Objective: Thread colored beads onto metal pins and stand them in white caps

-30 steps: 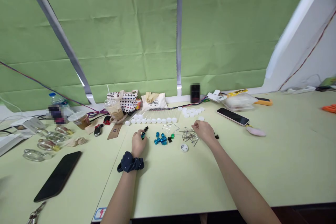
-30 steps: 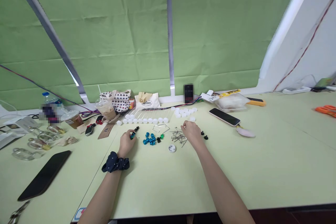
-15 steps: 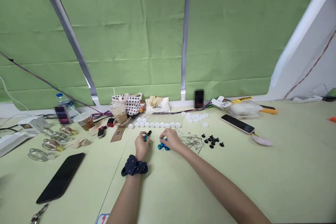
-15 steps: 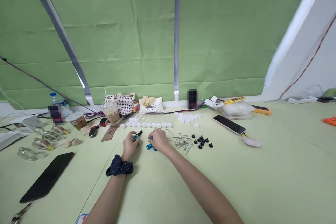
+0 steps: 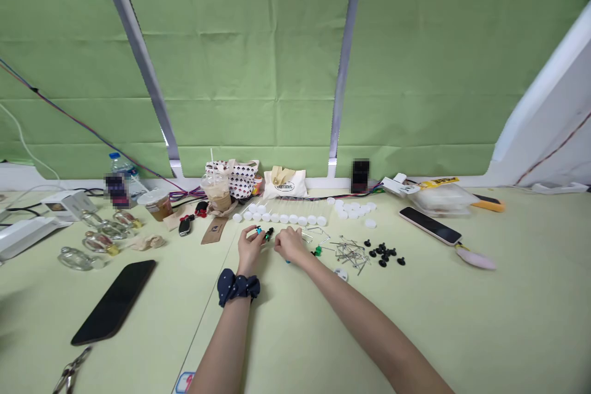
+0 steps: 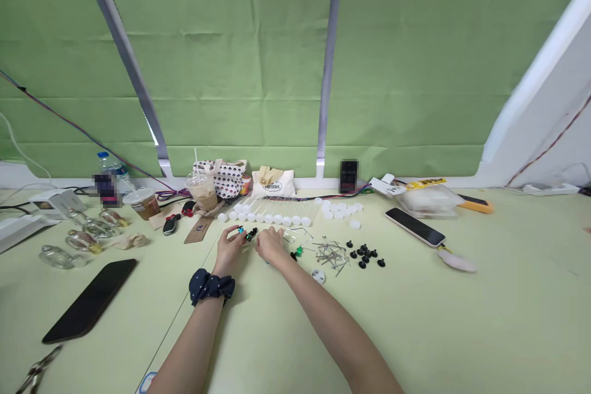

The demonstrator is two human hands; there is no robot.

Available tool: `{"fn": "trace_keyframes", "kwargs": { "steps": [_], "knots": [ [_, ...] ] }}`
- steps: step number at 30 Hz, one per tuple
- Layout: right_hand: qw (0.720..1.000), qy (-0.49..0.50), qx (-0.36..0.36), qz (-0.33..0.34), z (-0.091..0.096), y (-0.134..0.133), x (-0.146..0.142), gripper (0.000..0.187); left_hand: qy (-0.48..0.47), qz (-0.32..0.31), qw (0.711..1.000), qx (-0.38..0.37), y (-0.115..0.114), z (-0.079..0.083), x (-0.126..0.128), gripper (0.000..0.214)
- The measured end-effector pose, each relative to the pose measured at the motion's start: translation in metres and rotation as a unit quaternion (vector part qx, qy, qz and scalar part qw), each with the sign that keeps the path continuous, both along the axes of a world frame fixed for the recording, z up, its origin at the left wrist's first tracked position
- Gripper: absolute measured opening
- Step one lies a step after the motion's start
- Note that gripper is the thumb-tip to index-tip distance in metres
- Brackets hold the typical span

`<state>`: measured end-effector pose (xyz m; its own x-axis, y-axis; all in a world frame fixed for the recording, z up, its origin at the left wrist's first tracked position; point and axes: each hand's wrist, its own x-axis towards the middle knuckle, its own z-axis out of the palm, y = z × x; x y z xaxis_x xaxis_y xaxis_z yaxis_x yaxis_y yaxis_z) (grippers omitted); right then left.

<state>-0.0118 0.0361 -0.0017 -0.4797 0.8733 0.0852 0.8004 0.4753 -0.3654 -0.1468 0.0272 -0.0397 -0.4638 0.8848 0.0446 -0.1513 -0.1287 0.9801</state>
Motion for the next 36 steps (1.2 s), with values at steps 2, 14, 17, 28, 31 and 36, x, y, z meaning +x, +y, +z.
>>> {"fn": "trace_keyframes", "kwargs": {
  "steps": [2,14,17,28,31,36],
  "knots": [
    [1.0,0.009,0.003,0.003,0.005,-0.002,0.002,0.011,-0.019,-0.009,1.0,-0.004,-0.001,0.001,0.001,0.043],
    [0.997,0.04,-0.06,-0.038,0.02,-0.048,0.17,0.013,-0.21,-0.082,0.974,-0.011,-0.012,0.026,0.021,0.027],
    [0.995,0.039,-0.083,-0.051,0.008,-0.054,0.179,0.014,-0.251,-0.092,0.963,-0.016,-0.015,0.031,0.025,0.023],
    [0.992,0.082,-0.077,-0.057,-0.004,-0.065,0.162,0.01,-0.279,-0.124,0.951,-0.038,-0.021,0.034,0.041,0.019],
    [0.988,0.115,-0.096,-0.03,-0.004,-0.068,0.153,0.01,-0.27,-0.14,0.952,-0.044,-0.024,0.034,0.048,0.02],
    [0.979,0.19,-0.043,-0.053,0.008,-0.064,0.132,0.024,-0.248,-0.181,0.951,-0.045,-0.032,0.036,0.062,0.02]
  ]
}}
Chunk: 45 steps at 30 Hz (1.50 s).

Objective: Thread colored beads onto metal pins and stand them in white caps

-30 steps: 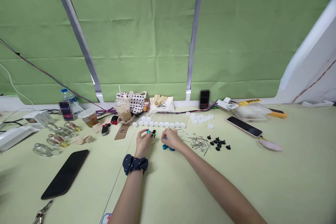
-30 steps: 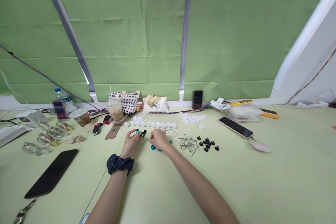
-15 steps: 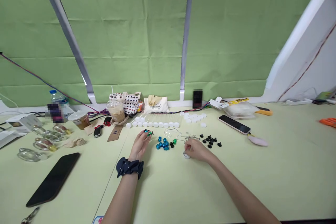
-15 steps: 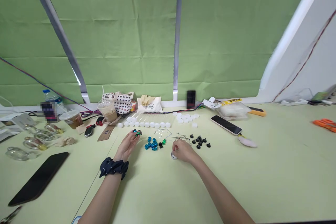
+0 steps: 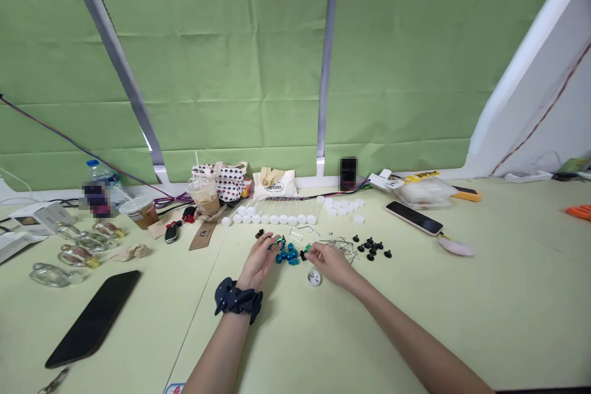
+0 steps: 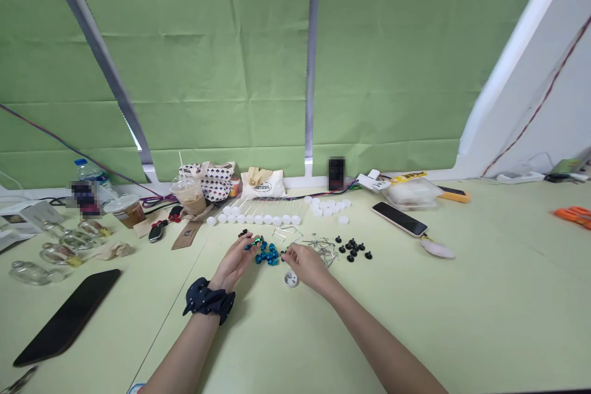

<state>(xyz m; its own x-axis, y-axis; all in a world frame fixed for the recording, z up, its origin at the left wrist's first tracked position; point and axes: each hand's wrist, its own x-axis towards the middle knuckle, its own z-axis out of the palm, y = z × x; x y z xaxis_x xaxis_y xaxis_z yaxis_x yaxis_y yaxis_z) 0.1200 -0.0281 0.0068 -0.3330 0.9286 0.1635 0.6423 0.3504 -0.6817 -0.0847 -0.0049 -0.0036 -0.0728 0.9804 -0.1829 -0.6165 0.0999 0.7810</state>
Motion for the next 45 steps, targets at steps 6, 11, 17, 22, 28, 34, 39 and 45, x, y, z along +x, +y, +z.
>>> {"fn": "trace_keyframes", "kwargs": {
  "steps": [6,11,17,22,28,34,39,45],
  "knots": [
    [0.979,0.19,-0.075,-0.007,0.012,0.014,-0.032,0.039,0.01,-0.107,0.992,0.071,-0.012,0.001,0.016,0.025],
    [0.918,0.352,-0.183,-0.016,-0.001,0.019,-0.038,0.036,0.104,-0.15,0.974,0.137,-0.024,0.008,0.026,0.023],
    [0.863,0.435,-0.255,-0.008,-0.006,0.017,-0.023,0.033,0.327,-0.151,0.909,0.21,-0.033,0.006,0.036,0.026],
    [0.888,0.437,-0.131,0.054,0.002,0.01,-0.025,0.036,0.438,-0.076,0.868,0.222,-0.03,0.002,0.034,0.034],
    [0.892,0.383,-0.24,-0.01,0.0,0.008,-0.035,0.044,0.48,-0.06,0.84,0.245,-0.029,0.005,0.033,0.035],
    [0.894,0.435,-0.1,0.024,0.007,0.006,-0.033,0.044,0.484,-0.033,0.842,0.238,-0.028,0.005,0.031,0.037],
    [0.892,0.392,-0.225,-0.006,0.011,0.006,-0.034,0.037,0.494,-0.046,0.835,0.238,-0.028,0.003,0.032,0.038],
    [0.888,0.435,-0.148,0.004,0.01,0.008,-0.033,0.044,0.496,-0.029,0.839,0.223,-0.025,0.0,0.031,0.041]
  ]
}}
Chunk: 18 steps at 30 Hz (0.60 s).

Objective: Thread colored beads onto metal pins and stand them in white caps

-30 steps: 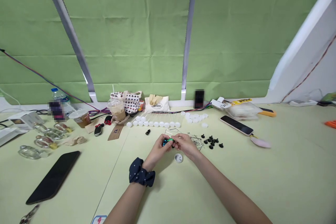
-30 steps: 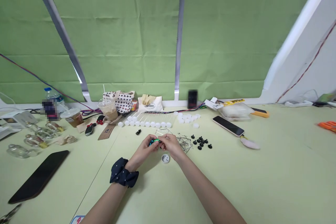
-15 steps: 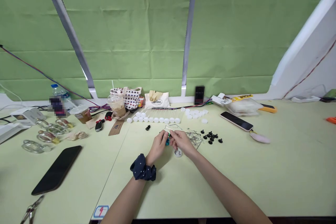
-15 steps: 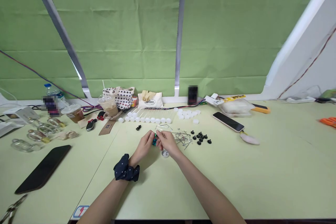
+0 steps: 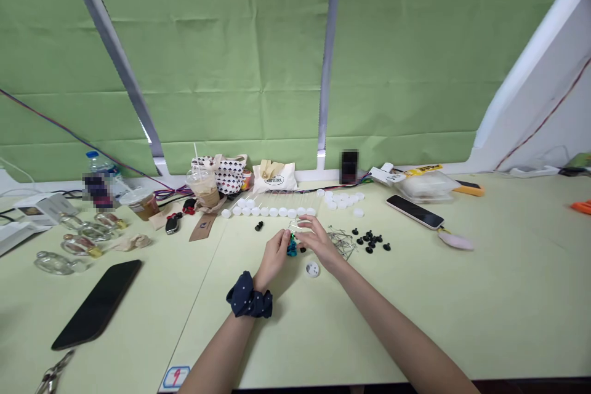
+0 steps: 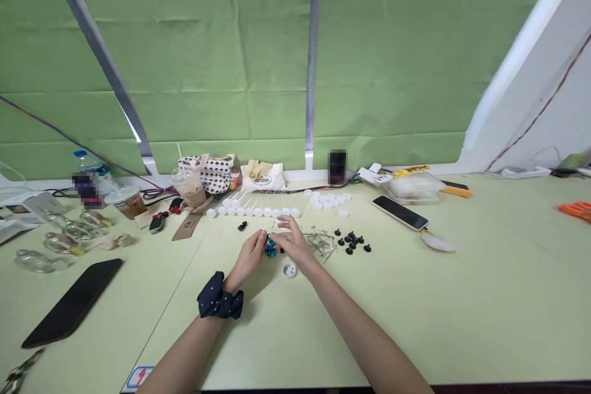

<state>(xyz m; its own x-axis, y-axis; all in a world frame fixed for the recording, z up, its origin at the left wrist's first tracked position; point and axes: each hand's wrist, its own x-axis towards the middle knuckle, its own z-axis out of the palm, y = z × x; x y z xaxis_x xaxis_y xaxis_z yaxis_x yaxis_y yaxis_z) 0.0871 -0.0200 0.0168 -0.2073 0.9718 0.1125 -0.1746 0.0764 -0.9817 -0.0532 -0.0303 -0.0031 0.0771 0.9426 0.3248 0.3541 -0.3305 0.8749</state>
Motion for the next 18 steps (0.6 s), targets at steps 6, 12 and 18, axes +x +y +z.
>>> {"fn": "trace_keyframes", "kwargs": {
  "steps": [6,12,18],
  "knots": [
    [0.999,-0.018,-0.014,0.033,-0.0039,0.0032,-0.0004,0.037,0.0,-0.004,1.0,0.001,0.002,-0.0009,-0.0019,0.041],
    [0.996,-0.031,-0.076,0.038,-0.0062,0.0053,0.0012,0.043,0.001,-0.001,1.0,-0.01,0.0021,-0.0003,-0.003,0.042],
    [0.998,0.024,0.038,0.033,-0.0055,0.003,0.0018,0.048,-0.003,0.008,1.0,-0.018,0.0018,0.0,-0.0033,0.043]
  ]
}}
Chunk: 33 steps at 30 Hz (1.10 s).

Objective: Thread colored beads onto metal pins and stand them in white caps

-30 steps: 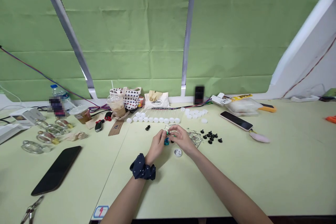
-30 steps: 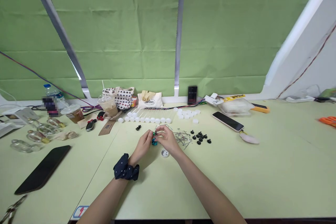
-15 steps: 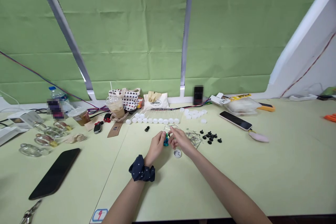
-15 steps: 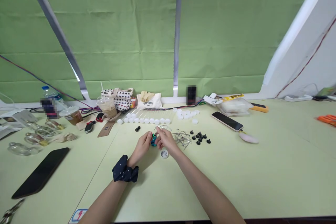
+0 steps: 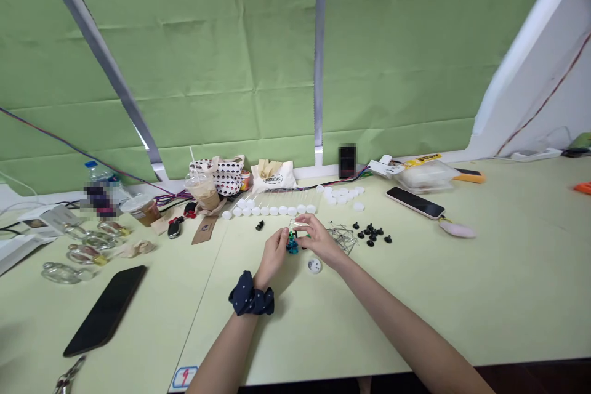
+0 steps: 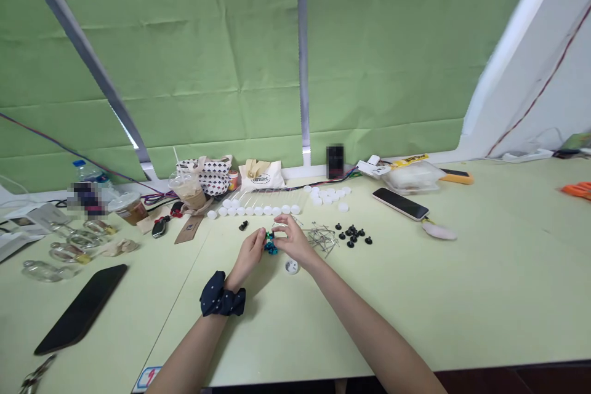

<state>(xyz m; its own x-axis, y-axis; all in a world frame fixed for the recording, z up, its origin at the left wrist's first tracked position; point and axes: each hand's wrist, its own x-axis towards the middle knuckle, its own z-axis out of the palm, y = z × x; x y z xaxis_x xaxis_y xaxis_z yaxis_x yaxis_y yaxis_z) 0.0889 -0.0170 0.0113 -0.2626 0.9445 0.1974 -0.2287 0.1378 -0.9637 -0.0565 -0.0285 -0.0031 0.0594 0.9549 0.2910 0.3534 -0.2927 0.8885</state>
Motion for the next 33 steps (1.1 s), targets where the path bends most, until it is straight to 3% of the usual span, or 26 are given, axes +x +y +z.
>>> {"fn": "trace_keyframes", "kwargs": {
  "steps": [2,5,7,10,12,15,17,19,21,26,29,31,33],
  "knots": [
    [0.999,-0.001,-0.036,-0.006,0.0015,-0.0008,-0.0005,0.048,-0.001,0.0,1.0,-0.002,-0.0001,-0.0003,-0.0003,0.042],
    [0.989,-0.048,-0.13,0.043,0.0009,-0.0009,-0.0033,0.04,0.002,-0.012,1.0,0.007,0.0,-0.0007,-0.0002,0.042],
    [0.992,-0.057,-0.103,0.048,-0.0003,-0.0009,-0.0048,0.039,0.004,-0.009,1.0,0.013,0.0005,-0.0011,-0.0003,0.043],
    [0.999,-0.027,-0.013,-0.019,-0.0018,-0.0007,-0.005,0.047,0.004,0.008,1.0,0.01,0.0011,-0.0015,-0.0007,0.043],
    [0.998,-0.027,-0.045,-0.037,-0.0031,0.0003,-0.0047,0.049,0.004,0.005,1.0,0.008,0.0007,-0.0014,-0.0004,0.042],
    [0.988,-0.064,-0.14,0.002,-0.0052,0.0019,-0.0047,0.043,0.004,-0.013,1.0,0.007,-0.0004,-0.0012,0.0005,0.041],
    [0.991,-0.067,-0.116,0.019,-0.0048,0.0018,-0.0043,0.04,0.0,-0.011,1.0,0.004,-0.0003,-0.0015,0.0005,0.041],
    [0.998,-0.033,-0.044,0.0,-0.0026,0.0009,-0.0035,0.034,-0.007,0.001,1.0,-0.001,0.0005,-0.0022,-0.0005,0.041],
    [1.0,0.002,-0.015,-0.02,-0.0004,0.0,-0.0032,0.046,-0.011,0.006,1.0,-0.005,0.0015,-0.0028,-0.0018,0.041],
    [0.989,-0.037,-0.136,0.044,-0.0028,0.0009,-0.0062,0.04,-0.005,-0.006,1.0,0.01,0.0023,-0.0028,-0.0023,0.041],
    [0.997,-0.017,-0.063,0.032,-0.003,-0.0003,-0.0058,0.033,-0.005,-0.001,1.0,0.011,0.0021,-0.0021,-0.0017,0.042],
    [1.0,0.013,-0.023,0.013,-0.0011,-0.0019,-0.0047,0.045,-0.014,0.007,1.0,0.008,0.0016,-0.0012,-0.0014,0.042],
    [0.998,0.017,-0.061,0.022,-0.0001,-0.0026,-0.0047,0.048,-0.019,0.006,1.0,0.006,0.0007,0.0,-0.001,0.042]
  ]
}}
